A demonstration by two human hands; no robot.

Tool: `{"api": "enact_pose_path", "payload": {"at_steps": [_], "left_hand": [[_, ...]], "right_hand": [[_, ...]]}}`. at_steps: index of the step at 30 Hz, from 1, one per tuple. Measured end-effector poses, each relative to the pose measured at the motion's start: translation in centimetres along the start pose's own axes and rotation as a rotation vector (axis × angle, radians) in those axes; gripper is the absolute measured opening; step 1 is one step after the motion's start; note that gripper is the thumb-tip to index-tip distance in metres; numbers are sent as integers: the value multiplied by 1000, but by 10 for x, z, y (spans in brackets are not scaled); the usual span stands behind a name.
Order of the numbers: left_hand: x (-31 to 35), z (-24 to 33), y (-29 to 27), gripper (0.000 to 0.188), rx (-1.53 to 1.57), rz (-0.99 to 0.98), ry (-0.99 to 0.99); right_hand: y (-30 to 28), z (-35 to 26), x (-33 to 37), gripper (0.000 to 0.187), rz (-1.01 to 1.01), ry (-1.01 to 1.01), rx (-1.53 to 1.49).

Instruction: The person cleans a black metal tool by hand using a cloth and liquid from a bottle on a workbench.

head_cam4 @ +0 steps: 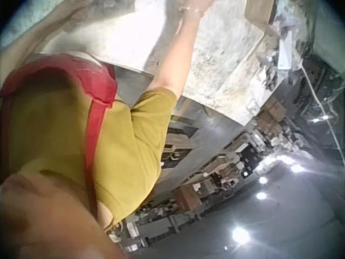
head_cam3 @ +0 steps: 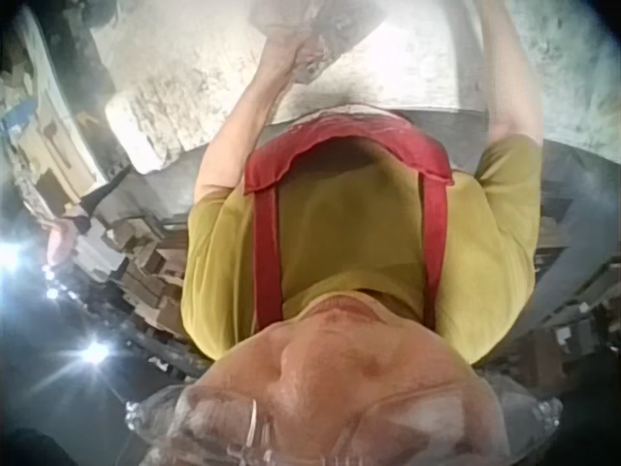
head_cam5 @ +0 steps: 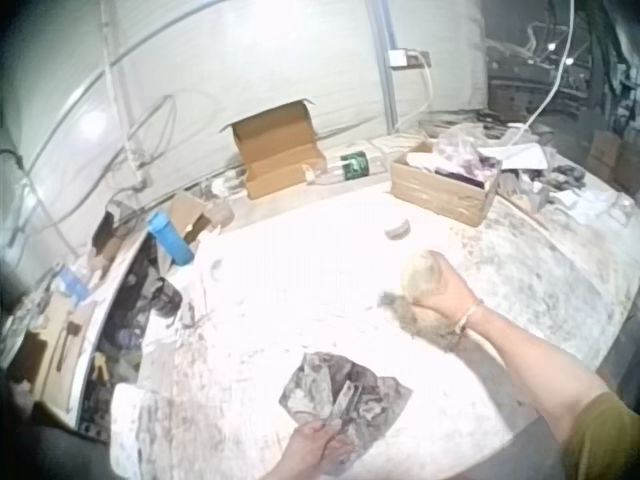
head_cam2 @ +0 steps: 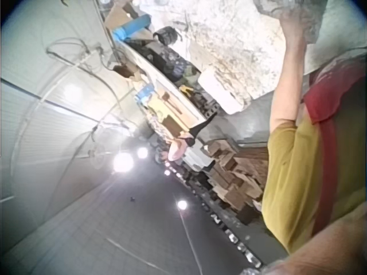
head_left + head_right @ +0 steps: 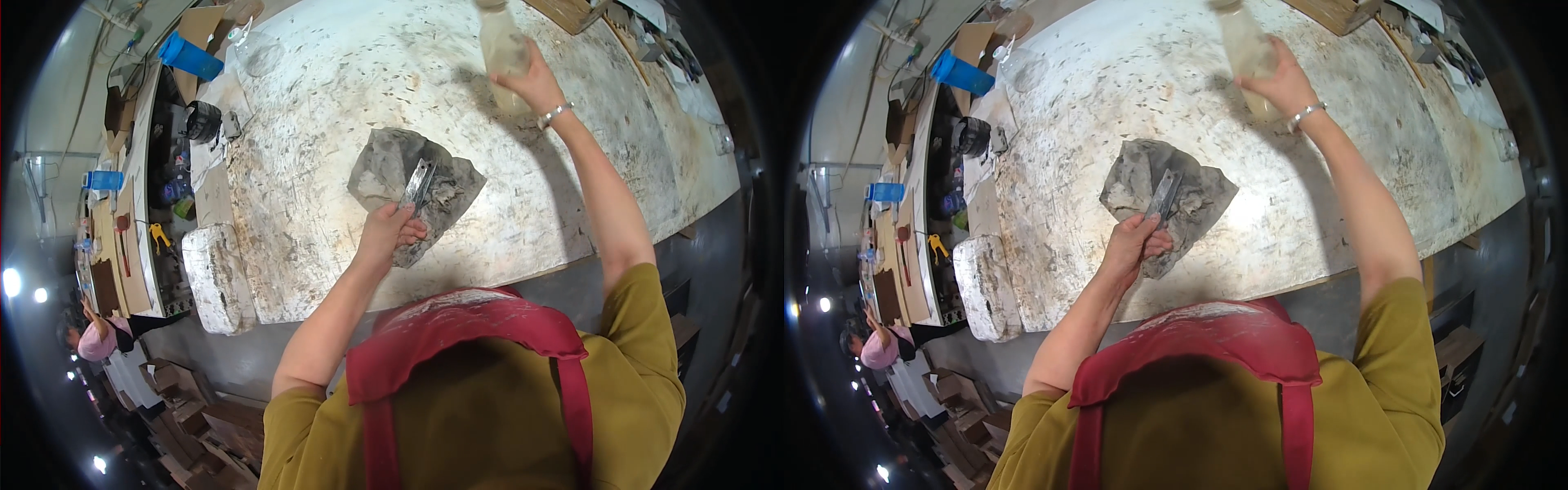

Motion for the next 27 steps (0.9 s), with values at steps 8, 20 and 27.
{"api": "enact_pose_path", "payload": {"at_steps": [8,20,27], "left_hand": [[0,-2,-7,33,32,-70,-4],[-1,-3,-10,48,201,-127,-92],[0,-6,-9,38,157,-234,-23]], "right_hand": [[6,-110,100,77,-747,-222,840],[9,-156,127,62,-766,-562,1114],[7,-157,122,69,-760,-537,1142]]}}
Point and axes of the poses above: each hand's wrist, its own x-axis away from the middle knuckle, its own y-axis out of the palm, z = x × y, the point moved 3 cm from there along -x, towards the middle knuckle, and after that the axes turned 2 degrees about y, right-handed, at the moved point
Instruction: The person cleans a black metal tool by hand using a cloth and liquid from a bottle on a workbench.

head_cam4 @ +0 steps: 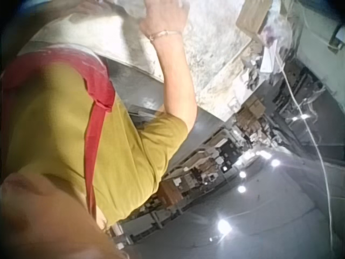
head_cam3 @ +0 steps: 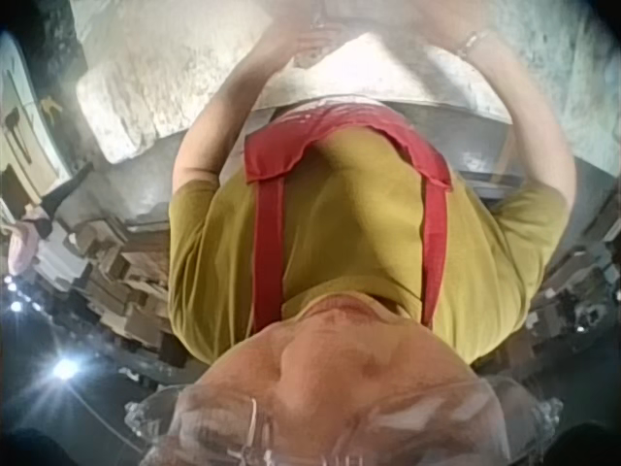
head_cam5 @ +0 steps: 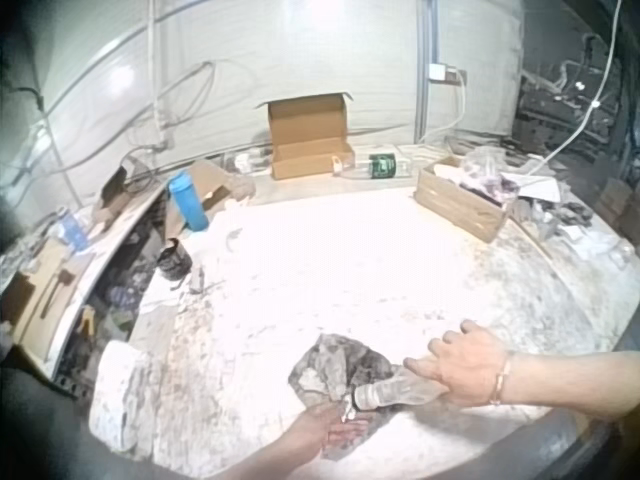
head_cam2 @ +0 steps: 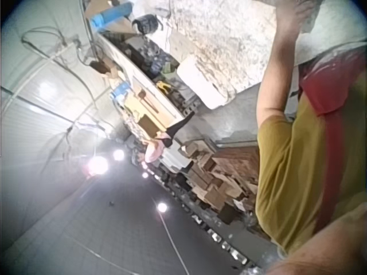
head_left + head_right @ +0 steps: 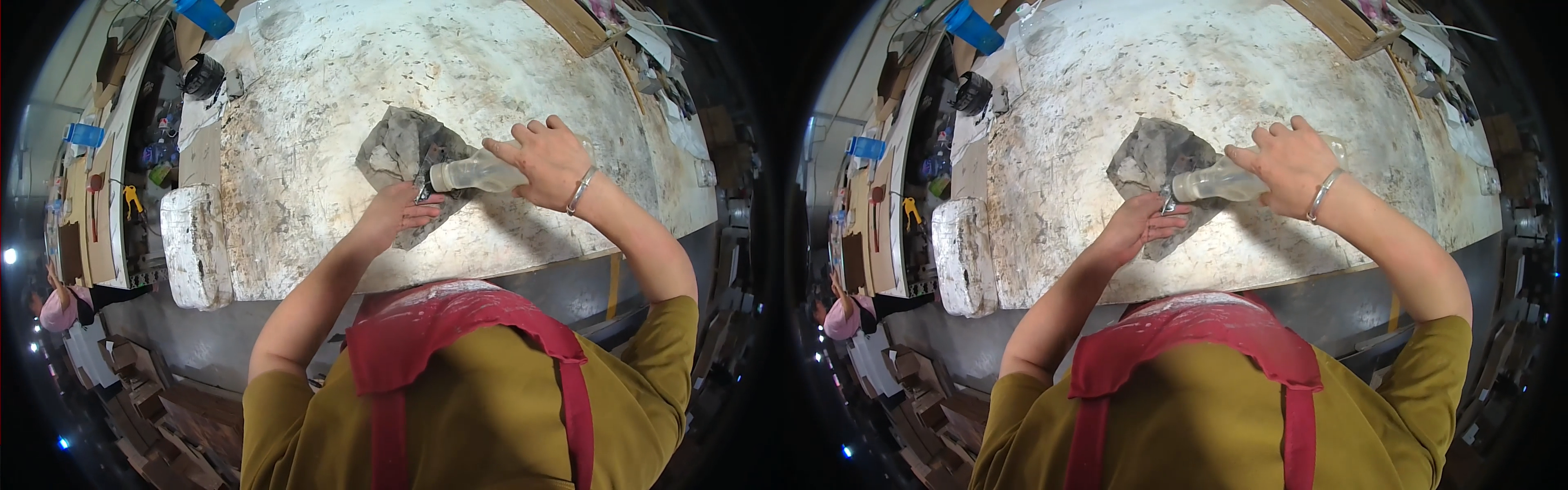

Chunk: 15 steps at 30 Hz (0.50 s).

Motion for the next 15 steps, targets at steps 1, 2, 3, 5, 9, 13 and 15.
{"api": "enact_pose_path", "payload": {"at_steps": [1,2,3,5,9,13,15], "left_hand": [[1,-2,-1,37,-1,-14,53],[1,-3,-1,36,-1,-29,107],[0,-6,-4,36,-1,-30,107],[-3,-9,-9,34,-62,8,128],[1,-1,-5,34,-11,116,19],[-1,-8,-8,30,69,124,8],[-2,-10,-9,29,34,134,51]], "right_hand": [[0,2,-1,69,-5,32,22],[1,4,-1,69,-10,63,44],[0,3,1,69,-10,64,45],[-3,0,6,68,-23,28,-30],[1,2,5,67,55,42,-5],[2,-3,3,62,57,39,-69],[4,-4,2,62,22,18,-66]]}}
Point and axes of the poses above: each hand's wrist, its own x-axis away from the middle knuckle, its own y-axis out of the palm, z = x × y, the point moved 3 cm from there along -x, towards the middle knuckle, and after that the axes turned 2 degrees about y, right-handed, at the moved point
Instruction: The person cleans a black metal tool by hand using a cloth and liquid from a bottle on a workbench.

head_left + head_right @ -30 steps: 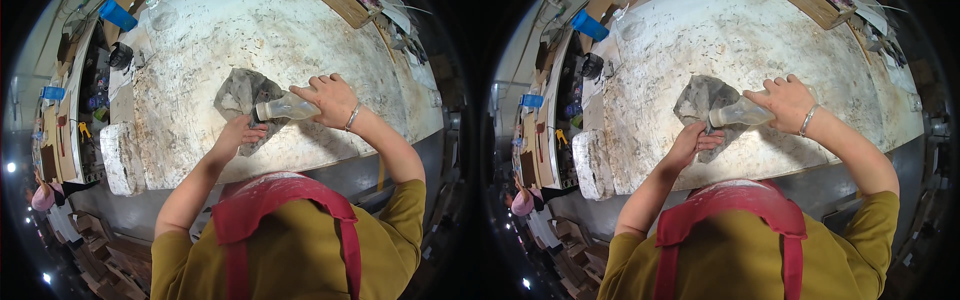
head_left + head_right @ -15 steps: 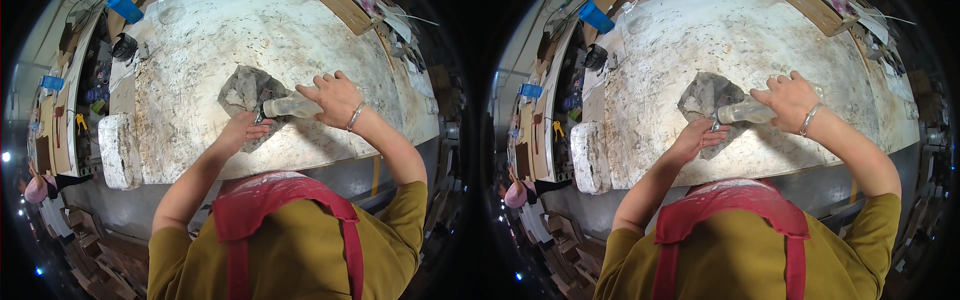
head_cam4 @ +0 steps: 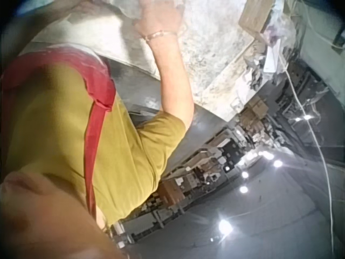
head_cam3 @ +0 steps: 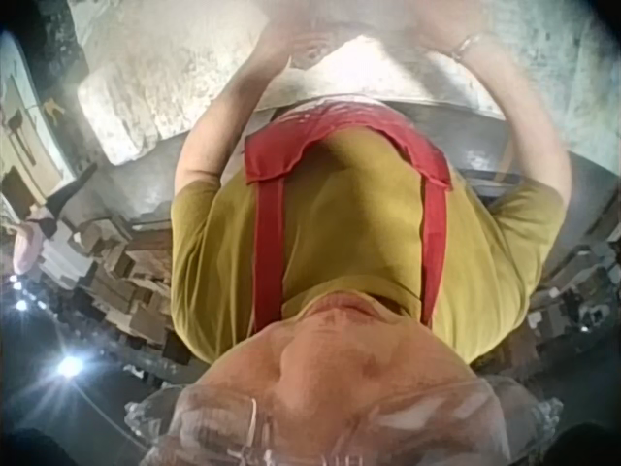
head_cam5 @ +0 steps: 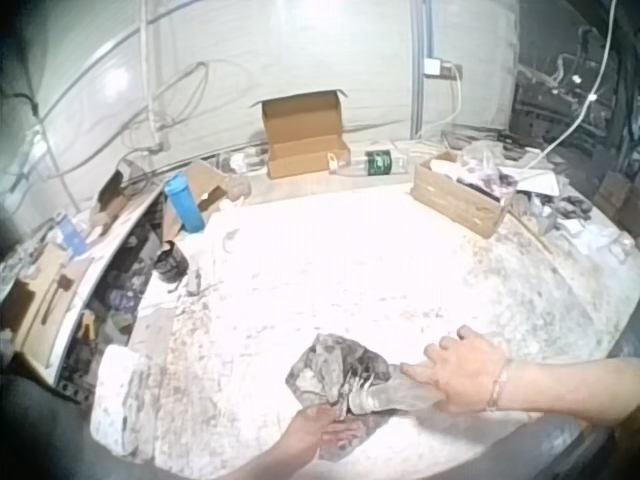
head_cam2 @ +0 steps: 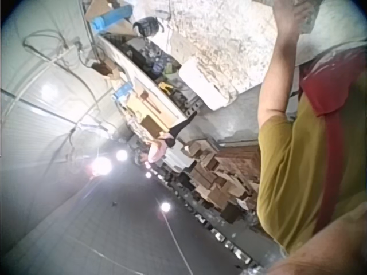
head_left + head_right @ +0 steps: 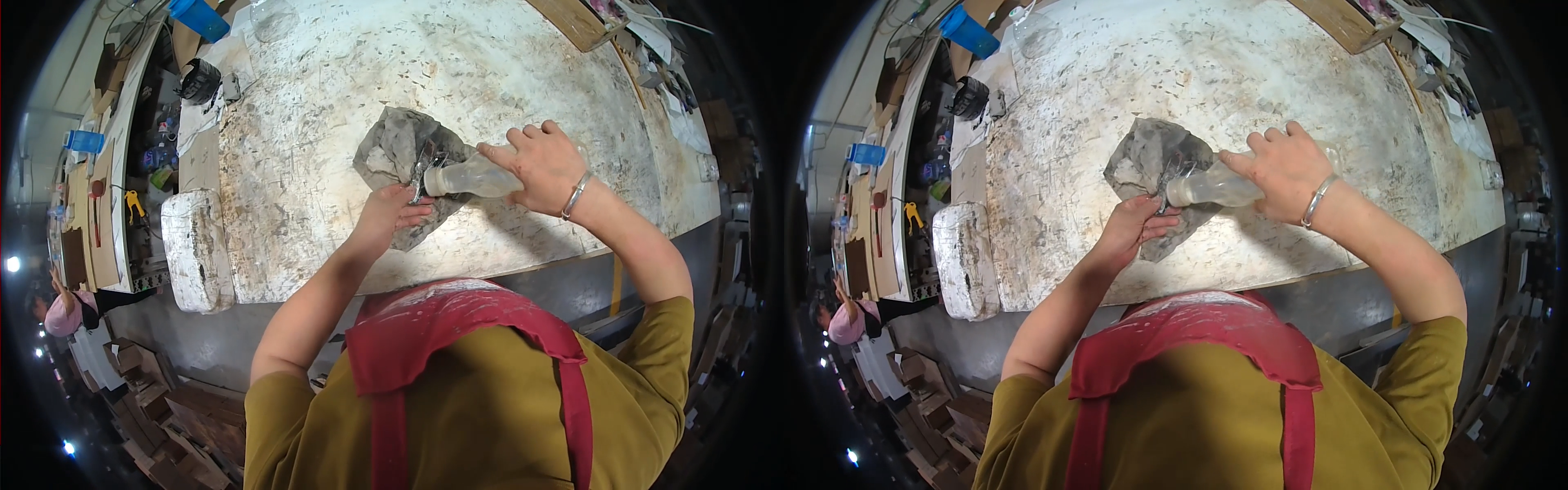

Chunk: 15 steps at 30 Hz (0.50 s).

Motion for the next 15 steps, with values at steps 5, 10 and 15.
{"api": "enact_pose_path", "payload": {"at_steps": [5,10,15], "left_hand": [[3,3,4,22,-48,-52,6],[5,5,2,20,-28,-1,-5],[5,24,-4,19,-177,70,59]], "right_hand": [[7,7,6,65,-7,31,-34],[32,22,7,73,-14,32,-103],[67,59,3,82,347,143,-529]]}}
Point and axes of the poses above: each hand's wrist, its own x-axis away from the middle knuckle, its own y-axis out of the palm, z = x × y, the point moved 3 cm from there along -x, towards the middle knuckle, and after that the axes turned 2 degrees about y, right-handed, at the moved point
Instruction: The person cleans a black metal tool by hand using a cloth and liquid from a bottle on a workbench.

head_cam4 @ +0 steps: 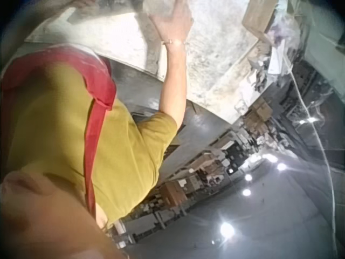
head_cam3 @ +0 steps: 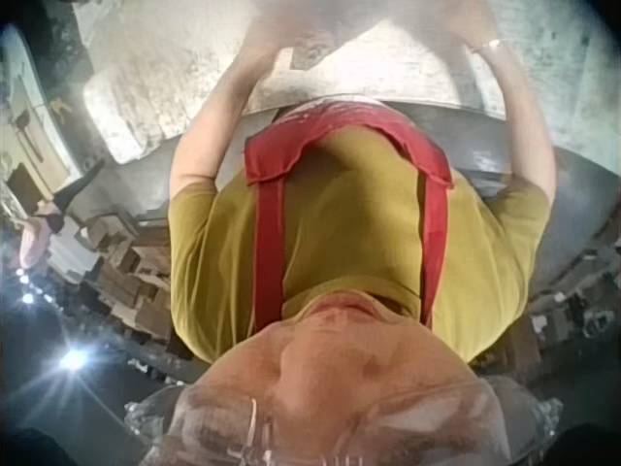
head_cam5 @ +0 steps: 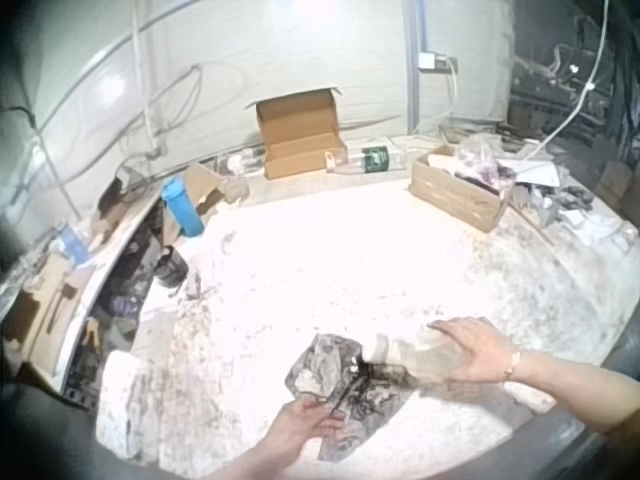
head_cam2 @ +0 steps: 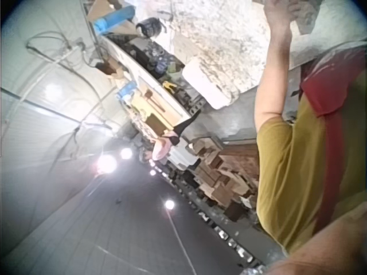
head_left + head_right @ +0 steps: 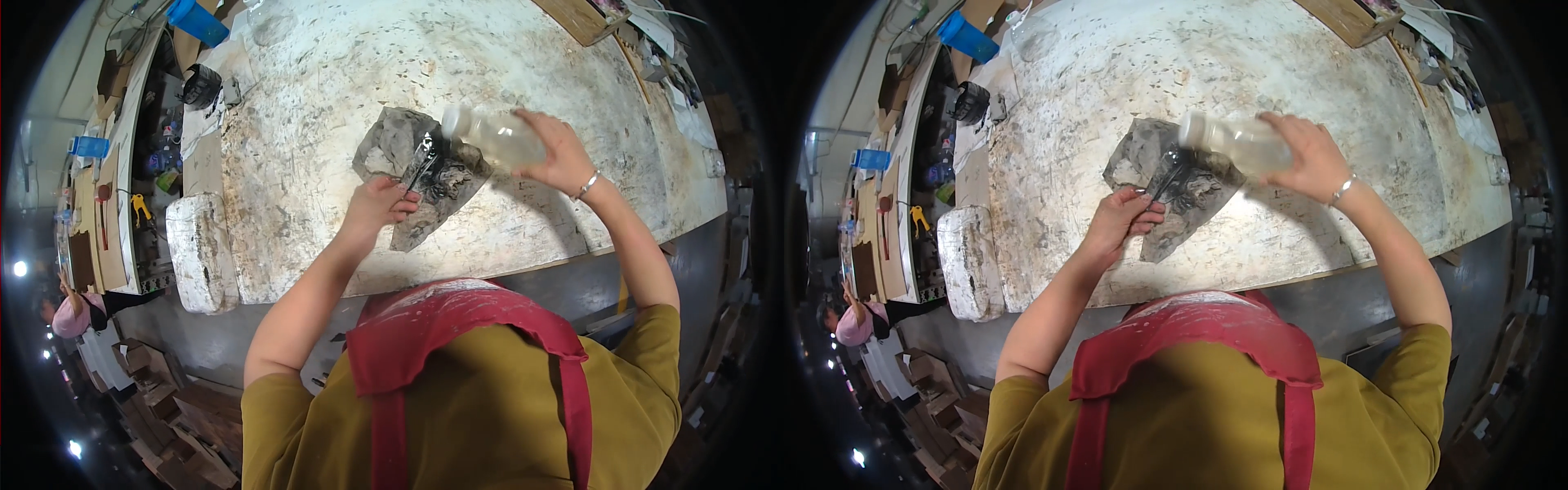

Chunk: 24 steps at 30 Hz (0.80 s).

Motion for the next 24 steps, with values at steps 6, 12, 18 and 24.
{"api": "enact_pose_path", "payload": {"at_steps": [6,12,18,24], "left_hand": [[-2,26,1,24,-308,-101,73],[-5,48,10,24,-690,-139,215],[-21,48,4,25,-839,-146,464],[-20,58,26,26,-895,-203,645]], "right_hand": [[24,48,-9,88,417,298,-671],[38,67,18,81,428,423,-597],[48,-37,48,41,171,504,-485],[72,-72,22,26,-160,424,-644]]}}
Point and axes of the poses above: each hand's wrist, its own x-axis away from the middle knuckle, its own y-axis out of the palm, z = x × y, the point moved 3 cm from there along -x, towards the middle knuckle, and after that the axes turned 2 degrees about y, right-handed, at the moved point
